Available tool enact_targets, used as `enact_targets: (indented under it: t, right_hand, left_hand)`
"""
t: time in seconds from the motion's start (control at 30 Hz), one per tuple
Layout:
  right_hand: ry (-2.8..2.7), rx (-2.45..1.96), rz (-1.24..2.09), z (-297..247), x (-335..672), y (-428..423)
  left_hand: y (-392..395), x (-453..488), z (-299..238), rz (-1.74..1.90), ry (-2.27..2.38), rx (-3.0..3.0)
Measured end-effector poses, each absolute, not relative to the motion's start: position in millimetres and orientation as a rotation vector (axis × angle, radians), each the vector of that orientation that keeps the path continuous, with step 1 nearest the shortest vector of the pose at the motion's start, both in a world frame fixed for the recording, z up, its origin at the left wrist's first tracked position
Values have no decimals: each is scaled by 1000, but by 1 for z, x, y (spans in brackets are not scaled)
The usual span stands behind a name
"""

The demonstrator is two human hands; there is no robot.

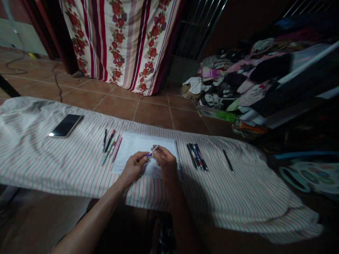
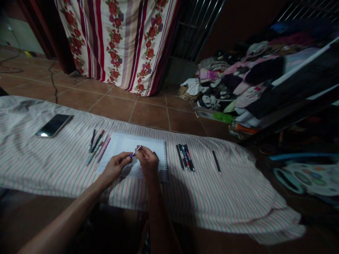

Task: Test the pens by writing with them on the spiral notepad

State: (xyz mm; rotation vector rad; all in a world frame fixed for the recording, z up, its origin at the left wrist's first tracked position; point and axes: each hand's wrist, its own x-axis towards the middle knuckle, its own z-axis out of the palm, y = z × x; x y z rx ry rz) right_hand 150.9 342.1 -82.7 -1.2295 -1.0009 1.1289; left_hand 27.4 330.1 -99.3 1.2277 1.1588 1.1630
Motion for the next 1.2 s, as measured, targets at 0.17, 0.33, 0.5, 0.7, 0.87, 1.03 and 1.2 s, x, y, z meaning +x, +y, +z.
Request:
enact_targets:
  t: [0.17, 0.33, 0.5, 0.7, 0.87, 1.03, 1.2]
  right_hand:
    - [-1064, -1281, 1103, -84, 152, 341]
    - [-1062, -1277, 1071, -83, 153, 342]
    - [-1047, -1260, 1050, -81, 152, 343]
    - [-1035, -1264, 988, -80, 154, 343]
    - [-1058, -1268, 1005, -82, 154, 344]
    - [-1043, -1273, 1011, -83, 153, 344]
    - [-1043, -1291, 1000, -81, 152, 344]
  left_hand:
    - [328, 29, -96, 1153, 1100, 1180]
    - [328, 30, -94, 1146, 1059, 1116]
    - [328, 27, -99, 1127, 1084, 1181]
    - [330, 23, -102, 1130, 1143, 1326]
    - [331, 23, -103, 1131, 1153, 1306]
    - [331, 23, -104, 1131, 1161, 1312]
    - [330, 22, -102, 1147, 1167, 1320]
